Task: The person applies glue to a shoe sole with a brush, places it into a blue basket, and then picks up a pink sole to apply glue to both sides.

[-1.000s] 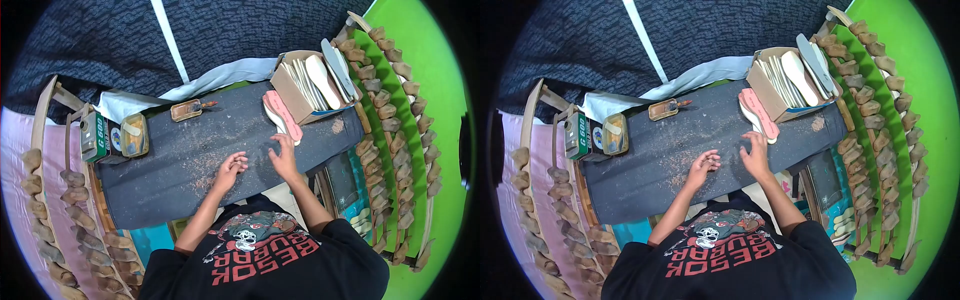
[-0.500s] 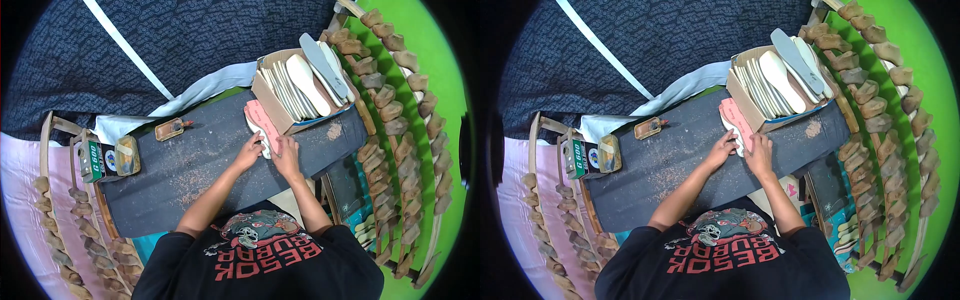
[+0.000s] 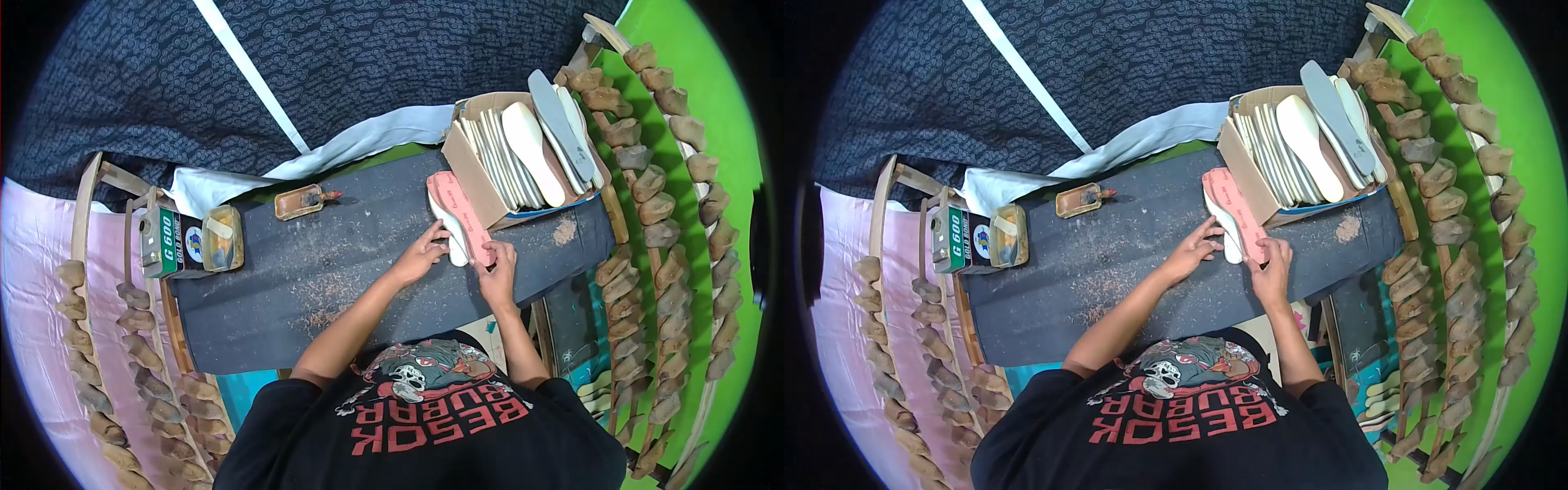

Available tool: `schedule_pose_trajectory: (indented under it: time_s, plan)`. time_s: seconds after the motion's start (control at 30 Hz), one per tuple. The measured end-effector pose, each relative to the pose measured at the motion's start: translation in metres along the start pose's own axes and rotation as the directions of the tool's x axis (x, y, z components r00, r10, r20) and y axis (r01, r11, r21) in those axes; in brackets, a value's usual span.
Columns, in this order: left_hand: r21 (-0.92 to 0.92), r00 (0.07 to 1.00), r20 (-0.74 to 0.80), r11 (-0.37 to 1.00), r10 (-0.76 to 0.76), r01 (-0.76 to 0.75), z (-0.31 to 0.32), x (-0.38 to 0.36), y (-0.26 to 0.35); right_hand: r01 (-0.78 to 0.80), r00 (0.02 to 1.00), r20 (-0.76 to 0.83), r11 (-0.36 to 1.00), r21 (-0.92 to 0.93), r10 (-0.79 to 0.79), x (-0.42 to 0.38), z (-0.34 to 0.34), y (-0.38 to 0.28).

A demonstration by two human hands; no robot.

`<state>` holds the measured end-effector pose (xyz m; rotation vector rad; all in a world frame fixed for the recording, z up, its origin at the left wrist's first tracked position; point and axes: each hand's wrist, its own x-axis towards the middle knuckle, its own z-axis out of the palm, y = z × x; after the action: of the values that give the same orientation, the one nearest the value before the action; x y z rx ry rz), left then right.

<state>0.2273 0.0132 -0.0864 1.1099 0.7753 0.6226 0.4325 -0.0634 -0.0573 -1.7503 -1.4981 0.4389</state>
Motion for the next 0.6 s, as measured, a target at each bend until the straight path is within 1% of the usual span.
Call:
schedule_pose_trajectory:
  time_s: [0.07,0.13,0.17,0.23,0.27,0.3,0.37,0.4,0.43,0.47,0.5,0.57,0.6]
  plan:
    - [-0.003,1.0,0.011,1.0,0.004,-0.004,-0.011,-0.003,-0.004,-0.021,0.999,-0.025,1.0,0.005,0.021,-0.004,0.004,0.001]
    - [-0.027,1.0,-0.001,1.0,-0.004,0.004,-0.018,-0.007,-0.007,-0.001,0.999,-0.048,0.997,0.077,0.004,-0.013,0.012,-0.006]
    - [-0.04,1.0,0.007,0.999,0.0,0.0,-0.018,-0.008,-0.009,0.004,0.999,-0.043,0.996,0.088,0.0,-0.018,0.016,-0.009]
    - [-0.155,0.995,-0.093,0.988,-0.018,0.004,-0.018,-0.009,-0.009,0.041,0.999,-0.012,0.993,0.113,-0.04,-0.029,0.022,-0.02]
    - [-0.141,0.997,-0.082,0.99,-0.001,-0.01,-0.019,-0.007,-0.01,0.103,0.995,-0.009,0.989,0.106,-0.103,-0.033,0.023,-0.025]
    - [-0.144,0.997,-0.078,0.989,0.003,-0.015,-0.017,-0.007,-0.009,0.075,0.997,0.007,0.987,0.14,-0.076,-0.037,0.025,-0.031]
    - [-0.306,0.992,-0.116,0.948,0.048,-0.082,-0.01,-0.007,-0.009,0.052,0.998,0.013,0.982,0.18,-0.056,-0.042,0.026,-0.044]
    - [-0.303,0.983,-0.15,0.942,0.102,-0.144,-0.007,-0.006,-0.011,0.052,0.999,0.007,0.983,0.177,-0.054,-0.044,0.029,-0.046]
    - [-0.303,0.984,-0.144,0.942,0.103,-0.143,-0.008,-0.003,-0.013,0.056,0.997,0.035,0.98,0.193,-0.064,-0.046,0.031,-0.048]
    - [-0.344,0.98,-0.161,0.925,0.113,-0.163,-0.009,0.001,-0.015,0.058,0.995,0.064,0.976,0.211,-0.073,-0.047,0.032,-0.05]
    - [-0.383,0.976,-0.182,0.905,0.121,-0.184,-0.009,0.001,-0.009,0.056,0.996,0.062,0.976,0.212,-0.071,-0.048,0.033,-0.053]
    - [-0.39,0.968,-0.207,0.895,0.142,-0.214,-0.009,-0.002,0.003,0.05,0.983,0.156,0.959,0.278,-0.097,-0.047,0.033,-0.061]
    - [-0.421,0.975,-0.163,0.883,0.153,-0.208,-0.015,-0.002,0.005,0.111,0.972,0.173,0.962,0.248,-0.157,-0.044,0.032,-0.062]
